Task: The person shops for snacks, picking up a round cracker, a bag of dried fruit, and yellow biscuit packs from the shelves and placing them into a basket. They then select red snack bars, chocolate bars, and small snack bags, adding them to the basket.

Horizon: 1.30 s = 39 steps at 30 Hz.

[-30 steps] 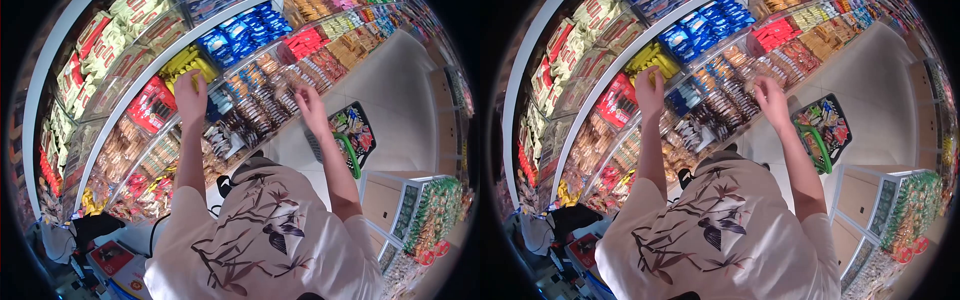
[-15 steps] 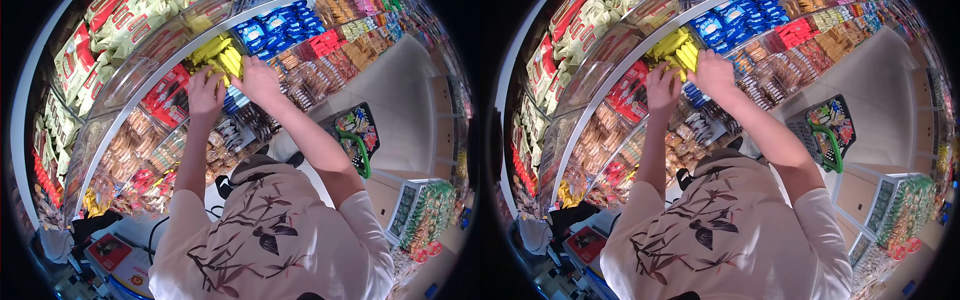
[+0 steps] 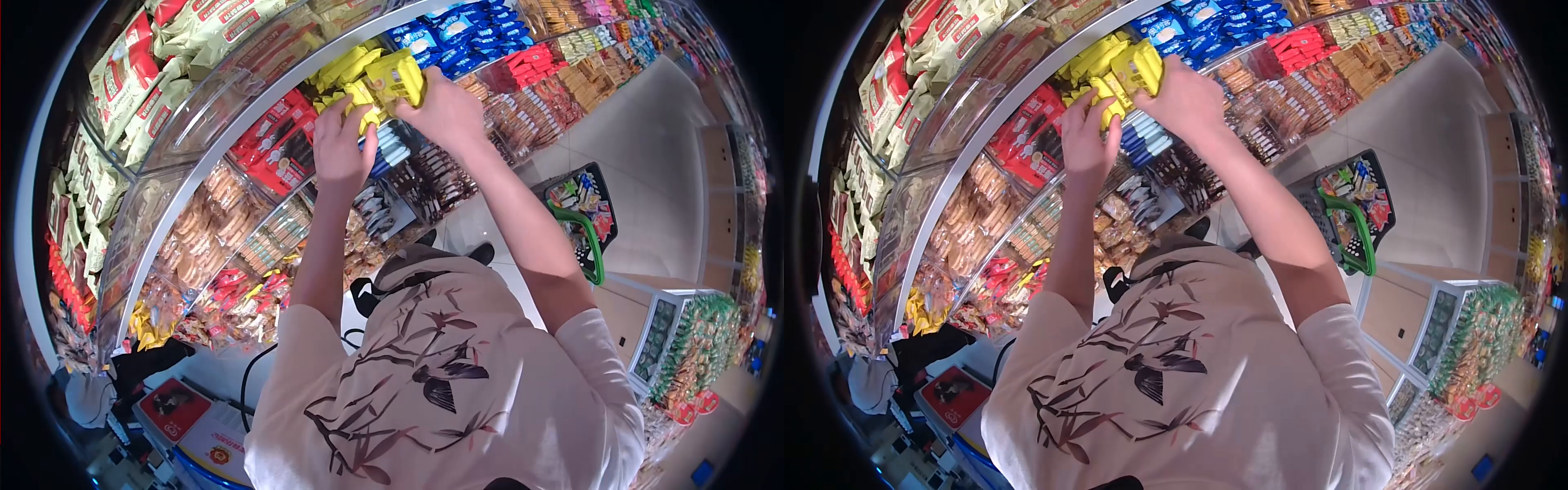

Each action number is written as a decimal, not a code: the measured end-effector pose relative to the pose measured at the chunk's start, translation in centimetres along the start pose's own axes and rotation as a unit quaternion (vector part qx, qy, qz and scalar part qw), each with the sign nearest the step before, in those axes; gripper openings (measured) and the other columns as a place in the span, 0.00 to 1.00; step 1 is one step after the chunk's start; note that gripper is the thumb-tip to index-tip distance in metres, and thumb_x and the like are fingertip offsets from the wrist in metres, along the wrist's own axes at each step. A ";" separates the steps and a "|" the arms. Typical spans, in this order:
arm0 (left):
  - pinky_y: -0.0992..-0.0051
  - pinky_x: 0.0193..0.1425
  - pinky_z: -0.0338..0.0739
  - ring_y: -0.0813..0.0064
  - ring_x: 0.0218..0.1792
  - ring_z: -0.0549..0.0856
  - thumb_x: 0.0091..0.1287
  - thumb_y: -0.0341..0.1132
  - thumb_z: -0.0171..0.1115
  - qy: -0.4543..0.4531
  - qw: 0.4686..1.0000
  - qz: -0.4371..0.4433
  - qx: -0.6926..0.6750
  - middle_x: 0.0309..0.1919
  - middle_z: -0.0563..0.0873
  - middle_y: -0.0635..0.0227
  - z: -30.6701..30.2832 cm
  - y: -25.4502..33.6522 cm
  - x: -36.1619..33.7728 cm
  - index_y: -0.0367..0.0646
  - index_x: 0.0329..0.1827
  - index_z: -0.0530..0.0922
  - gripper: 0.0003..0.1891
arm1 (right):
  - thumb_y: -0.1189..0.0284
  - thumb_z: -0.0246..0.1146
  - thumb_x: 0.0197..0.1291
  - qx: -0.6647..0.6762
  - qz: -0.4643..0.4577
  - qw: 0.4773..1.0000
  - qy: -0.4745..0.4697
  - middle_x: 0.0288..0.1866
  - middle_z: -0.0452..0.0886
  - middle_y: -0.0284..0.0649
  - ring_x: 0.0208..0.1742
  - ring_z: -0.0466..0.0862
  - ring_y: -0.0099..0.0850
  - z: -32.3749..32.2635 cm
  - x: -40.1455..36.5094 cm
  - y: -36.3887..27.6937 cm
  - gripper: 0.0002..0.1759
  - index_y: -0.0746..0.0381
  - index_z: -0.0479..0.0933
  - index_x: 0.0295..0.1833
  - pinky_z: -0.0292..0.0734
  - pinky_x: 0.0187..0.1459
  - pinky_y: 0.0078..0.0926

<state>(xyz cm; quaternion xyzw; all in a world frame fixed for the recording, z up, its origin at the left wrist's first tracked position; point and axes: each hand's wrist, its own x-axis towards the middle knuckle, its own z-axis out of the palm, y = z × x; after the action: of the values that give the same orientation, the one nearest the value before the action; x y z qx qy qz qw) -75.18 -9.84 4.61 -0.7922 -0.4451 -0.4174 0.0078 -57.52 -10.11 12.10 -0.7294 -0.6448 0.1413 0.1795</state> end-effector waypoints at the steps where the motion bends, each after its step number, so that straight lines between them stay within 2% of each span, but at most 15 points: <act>1: 0.59 0.59 0.73 0.53 0.55 0.76 0.58 0.31 0.67 0.003 1.000 0.001 0.009 0.55 0.78 0.56 0.0 0.3 0.0 0.45 0.50 0.81 0.16 | 0.51 0.65 0.51 0.075 -0.011 0.997 -0.010 0.40 0.84 0.52 0.42 0.86 0.41 0.0 -0.4 1.3 0.31 0.68 0.74 0.48 0.80 0.43 0.35; 4: 0.62 0.59 0.73 0.57 0.55 0.77 0.61 0.31 0.66 0.042 0.997 -0.057 -0.034 0.57 0.76 0.57 -0.4 2.5 -0.6 0.41 0.57 0.77 0.20 | 0.55 0.63 0.58 0.326 -0.023 0.944 -0.052 0.43 0.84 0.46 0.44 0.84 0.32 2.1 -2.0 5.3 0.27 0.67 0.75 0.53 0.77 0.46 0.28; 6: 0.65 0.59 0.74 0.62 0.57 0.76 0.64 0.32 0.65 0.031 0.945 -0.190 -0.263 0.59 0.75 0.58 -0.2 5.0 -1.6 0.39 0.63 0.71 0.24 | 0.58 0.61 0.62 0.518 -0.007 0.850 -0.095 0.45 0.83 0.40 0.45 0.81 0.24 3.2 -4.3 6.5 0.25 0.66 0.75 0.56 0.74 0.49 0.24; 8: 0.66 0.61 0.74 0.65 0.60 0.76 0.70 0.34 0.58 -0.015 0.804 -0.324 -0.498 0.61 0.74 0.60 0.1 6.6 -2.0 0.38 0.68 0.65 0.25 | 0.62 0.59 0.66 0.525 0.009 0.837 -0.153 0.49 0.81 0.35 0.47 0.77 0.20 2.5 -6.1 6.7 0.22 0.66 0.74 0.59 0.72 0.49 0.22; 10: 0.66 0.64 0.73 0.68 0.62 0.76 0.77 0.38 0.47 -0.096 0.553 -0.438 -0.702 0.64 0.73 0.61 0.3 7.4 -2.2 0.40 0.72 0.60 0.23 | 0.61 0.59 0.65 0.548 0.005 0.824 -0.143 0.50 0.81 0.38 0.48 0.77 0.22 4.0 -7.5 7.4 0.23 0.66 0.73 0.59 0.72 0.50 0.23; 13: 0.63 0.64 0.74 0.68 0.64 0.75 0.78 0.42 0.44 -0.155 0.503 -0.408 -0.746 0.65 0.72 0.61 1.4 7.2 -3.0 0.43 0.72 0.59 0.24 | 0.61 0.58 0.66 0.356 -0.047 0.933 -0.027 0.51 0.80 0.43 0.51 0.77 0.26 3.9 -8.9 8.1 0.24 0.67 0.71 0.60 0.71 0.53 0.29; 14: 0.63 0.63 0.75 0.69 0.63 0.76 0.77 0.40 0.46 -0.157 0.503 -0.401 -0.749 0.64 0.73 0.62 1.7 7.3 -3.1 0.44 0.72 0.59 0.23 | 0.61 0.58 0.66 0.257 -0.058 0.965 0.008 0.51 0.79 0.45 0.52 0.77 0.27 3.7 -9.3 8.4 0.24 0.67 0.71 0.60 0.71 0.54 0.30; 16: 0.64 0.60 0.78 0.70 0.61 0.78 0.75 0.37 0.50 -0.158 0.503 -0.390 -0.755 0.62 0.74 0.64 1.7 7.6 -3.2 0.45 0.71 0.60 0.23 | 0.62 0.60 0.66 0.363 -0.024 0.931 0.003 0.50 0.80 0.42 0.51 0.78 0.25 3.6 -10.3 8.7 0.24 0.67 0.71 0.60 0.71 0.54 0.27; 21: 0.65 0.56 0.81 0.73 0.57 0.80 0.69 0.27 0.59 -0.145 0.498 -0.426 -0.741 0.57 0.76 0.68 3.3 8.1 -4.2 0.47 0.67 0.63 0.25 | 0.69 0.62 0.65 0.597 0.067 0.799 -0.014 0.50 0.80 0.36 0.51 0.78 0.19 4.4 -11.1 10.2 0.20 0.66 0.71 0.60 0.71 0.55 0.20; 26: 0.67 0.52 0.83 0.70 0.53 0.83 0.71 0.29 0.57 -0.157 0.523 -0.430 -0.719 0.55 0.79 0.64 3.3 9.2 -4.5 0.43 0.65 0.66 0.21 | 0.67 0.58 0.69 0.735 0.140 0.663 -0.025 0.52 0.80 0.35 0.51 0.80 0.23 3.8 -12.1 10.9 0.18 0.63 0.72 0.61 0.73 0.54 0.25; 27: 0.67 0.52 0.83 0.70 0.53 0.83 0.71 0.30 0.57 -0.160 0.517 -0.428 -0.724 0.55 0.79 0.64 3.1 9.3 -4.3 0.43 0.65 0.66 0.21 | 0.63 0.53 0.72 0.753 0.204 0.626 -0.008 0.45 0.81 0.34 0.44 0.80 0.24 3.3 -12.2 10.6 0.16 0.61 0.73 0.57 0.75 0.48 0.27; 30: 0.67 0.51 0.84 0.69 0.53 0.83 0.71 0.30 0.57 -0.168 0.520 -0.416 -0.727 0.56 0.79 0.63 2.9 9.2 -4.1 0.42 0.66 0.65 0.21 | 0.60 0.50 0.73 0.929 0.066 0.357 -0.067 0.36 0.78 0.33 0.37 0.77 0.23 4.5 -12.3 13.2 0.15 0.59 0.74 0.53 0.73 0.41 0.26; 34: 0.67 0.52 0.84 0.69 0.53 0.83 0.71 0.30 0.56 -0.174 0.529 -0.414 -0.720 0.56 0.79 0.63 3.1 9.1 -4.3 0.41 0.66 0.64 0.22 | 0.59 0.51 0.73 0.921 0.017 0.385 -0.065 0.35 0.78 0.32 0.36 0.77 0.23 3.9 -12.6 13.6 0.15 0.58 0.74 0.52 0.73 0.41 0.25; 37: 0.67 0.53 0.83 0.69 0.53 0.83 0.71 0.30 0.56 -0.182 0.520 -0.416 -0.724 0.56 0.78 0.63 3.0 9.4 -4.4 0.41 0.65 0.65 0.21 | 0.64 0.54 0.72 0.783 0.194 0.591 0.001 0.43 0.81 0.33 0.42 0.80 0.23 2.4 -13.4 11.4 0.14 0.60 0.74 0.54 0.75 0.47 0.25; 39: 0.67 0.54 0.81 0.70 0.53 0.83 0.71 0.30 0.56 -0.172 0.528 -0.420 -0.718 0.56 0.78 0.63 3.6 9.6 -4.8 0.41 0.65 0.66 0.20 | 0.68 0.58 0.69 0.727 0.135 0.673 0.013 0.49 0.81 0.35 0.48 0.79 0.20 3.6 -13.2 10.5 0.14 0.63 0.73 0.55 0.73 0.54 0.22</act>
<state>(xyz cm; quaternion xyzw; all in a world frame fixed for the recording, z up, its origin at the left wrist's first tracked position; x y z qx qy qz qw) -67.22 -17.64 2.54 -0.3088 -0.2688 -0.4066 -0.8168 -51.47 -24.02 3.87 -0.4495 -0.2300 0.5788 0.6403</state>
